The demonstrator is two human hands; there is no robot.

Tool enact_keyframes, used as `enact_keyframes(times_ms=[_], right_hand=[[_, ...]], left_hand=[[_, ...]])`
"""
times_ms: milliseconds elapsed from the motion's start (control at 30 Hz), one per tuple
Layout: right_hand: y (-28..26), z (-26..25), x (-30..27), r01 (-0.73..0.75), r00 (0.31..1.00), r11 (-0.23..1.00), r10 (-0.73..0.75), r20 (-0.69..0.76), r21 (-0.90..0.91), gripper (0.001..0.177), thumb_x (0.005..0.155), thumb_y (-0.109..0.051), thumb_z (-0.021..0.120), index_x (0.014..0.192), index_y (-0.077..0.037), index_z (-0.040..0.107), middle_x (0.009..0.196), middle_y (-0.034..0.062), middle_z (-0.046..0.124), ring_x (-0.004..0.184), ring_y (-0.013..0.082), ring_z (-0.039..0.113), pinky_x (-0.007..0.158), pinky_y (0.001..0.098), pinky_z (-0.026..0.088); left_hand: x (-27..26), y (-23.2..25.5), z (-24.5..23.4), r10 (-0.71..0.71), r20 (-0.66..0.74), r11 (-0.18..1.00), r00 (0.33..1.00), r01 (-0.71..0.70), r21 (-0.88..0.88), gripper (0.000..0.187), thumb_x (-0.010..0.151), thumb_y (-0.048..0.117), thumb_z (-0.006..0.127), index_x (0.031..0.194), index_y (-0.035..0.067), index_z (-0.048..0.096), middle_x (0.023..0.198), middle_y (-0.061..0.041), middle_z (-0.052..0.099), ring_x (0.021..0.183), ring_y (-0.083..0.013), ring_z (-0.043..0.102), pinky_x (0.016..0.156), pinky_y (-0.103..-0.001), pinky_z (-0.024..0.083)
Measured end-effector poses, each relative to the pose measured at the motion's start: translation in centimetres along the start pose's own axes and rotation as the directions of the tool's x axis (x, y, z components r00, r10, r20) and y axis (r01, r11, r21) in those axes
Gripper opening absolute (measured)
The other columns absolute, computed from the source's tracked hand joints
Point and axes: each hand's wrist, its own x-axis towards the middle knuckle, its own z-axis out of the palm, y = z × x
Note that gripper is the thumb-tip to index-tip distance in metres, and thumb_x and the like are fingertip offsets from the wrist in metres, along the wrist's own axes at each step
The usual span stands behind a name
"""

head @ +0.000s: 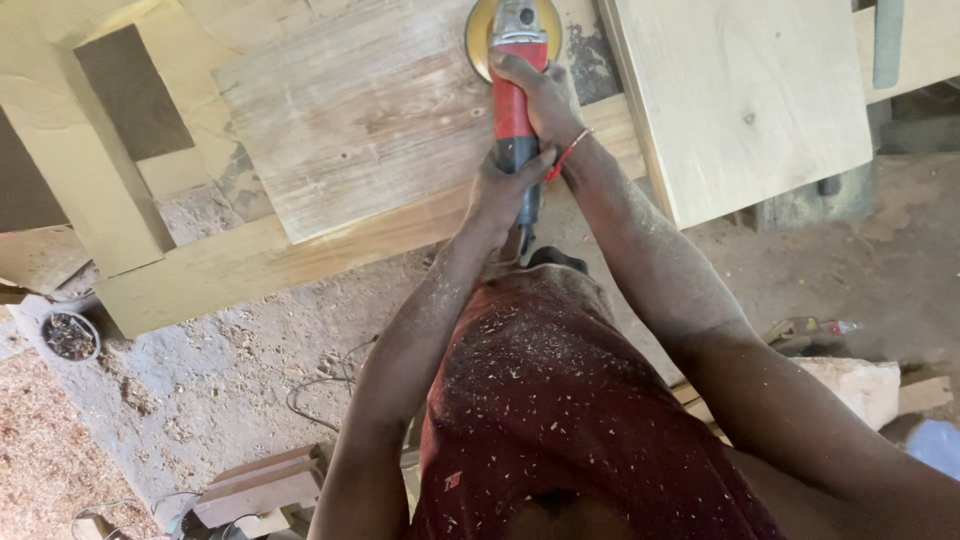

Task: The person uses a power sander to smooth a wooden board, moving the tool across the surface and periodically turning or repositioning the board by hand.

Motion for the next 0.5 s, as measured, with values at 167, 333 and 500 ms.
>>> enact_keyframes(times_ms=[167, 333, 500], right_hand=[[-0.9, 1.1, 1.8, -0.014, 0.997, 0.998, 0.018, 0.071, -0.065, 0.041, 0.082, -0.041, 0.079, 0.094, -0.002, 0.071, 0.072, 0.0056, 0.068, 0.057, 0.0150, 0.067, 0.051, 0.0299, 0.058], [-0.1, 0.6, 3.6, -0.024, 0.998, 0.995, 0.030, 0.063, -0.092, 0.042, 0.081, -0.041, 0.080, 0.096, -0.003, 0.072, 0.075, 0.0059, 0.069, 0.058, 0.0142, 0.069, 0.052, 0.0289, 0.059], [-1.2, -0.4, 5.5, -0.022, 0.996, 1.000, 0.021, 0.088, 0.018, 0.046, 0.082, -0.041, 0.083, 0.097, 0.001, 0.071, 0.077, 0.0082, 0.067, 0.058, 0.0165, 0.067, 0.052, 0.0307, 0.056]], left_hand=[[1.1, 1.4, -0.4, 0.044, 0.022, 0.994, 0.999, -0.042, -0.099, 0.052, 0.084, 0.037, 0.083, 0.113, 0.003, 0.056, 0.081, -0.009, 0.065, 0.054, -0.0161, 0.065, 0.046, -0.033, 0.060], [1.4, 1.7, -0.1, 0.027, -0.010, 0.996, 1.000, -0.028, -0.081, 0.048, 0.085, 0.039, 0.082, 0.109, 0.004, 0.058, 0.074, -0.008, 0.065, 0.053, -0.0159, 0.065, 0.046, -0.032, 0.059], [3.2, 2.9, 1.0, 0.087, -0.064, 0.994, 0.994, -0.091, -0.061, 0.047, 0.081, 0.041, 0.084, 0.105, 0.006, 0.063, 0.077, -0.003, 0.063, 0.057, -0.0123, 0.061, 0.045, -0.031, 0.054]])
